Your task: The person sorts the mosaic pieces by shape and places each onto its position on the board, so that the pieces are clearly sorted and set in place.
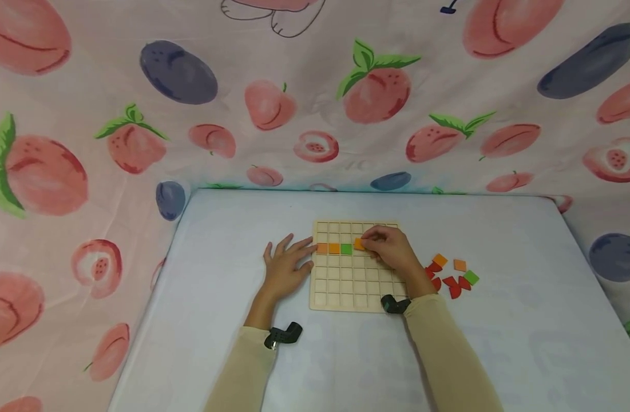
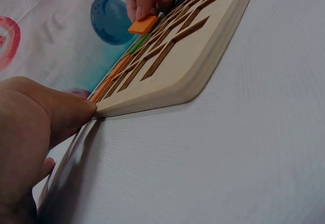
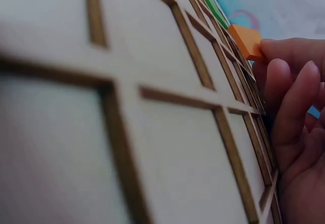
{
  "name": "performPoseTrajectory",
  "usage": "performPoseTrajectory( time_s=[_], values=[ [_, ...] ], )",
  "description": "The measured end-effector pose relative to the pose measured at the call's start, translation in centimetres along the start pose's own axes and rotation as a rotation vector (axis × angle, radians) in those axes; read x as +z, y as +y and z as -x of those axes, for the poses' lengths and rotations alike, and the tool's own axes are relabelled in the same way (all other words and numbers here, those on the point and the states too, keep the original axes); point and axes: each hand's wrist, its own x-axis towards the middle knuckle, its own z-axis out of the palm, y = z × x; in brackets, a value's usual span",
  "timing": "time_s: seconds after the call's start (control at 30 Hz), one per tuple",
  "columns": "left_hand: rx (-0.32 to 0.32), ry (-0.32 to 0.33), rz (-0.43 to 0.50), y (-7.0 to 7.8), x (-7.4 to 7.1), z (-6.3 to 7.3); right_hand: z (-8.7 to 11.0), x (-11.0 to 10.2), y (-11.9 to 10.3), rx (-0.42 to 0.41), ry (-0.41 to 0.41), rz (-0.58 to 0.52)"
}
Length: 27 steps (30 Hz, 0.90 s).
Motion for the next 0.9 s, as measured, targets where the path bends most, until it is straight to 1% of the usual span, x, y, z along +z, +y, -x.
performPoseTrajectory(
  time_s=[0.23,0.53,0.9],
  values=[
    [-0.012,-0.006,-0.004,0.05,-0.05,-0.01,-0.35,-0.22,0.13,0.039,-0.026,0.015],
    [-0.019,-0.001,-0.011,0.16,-0.1,-0.03,-0.43,-0.21,-0.17,0.048,-0.04,0.033],
    [-0.036,-0.018,-0.013,0.26,-0.1,-0.03,-0.46,-0.27,-0.23,0.059,-0.046,0.053]
  ],
)
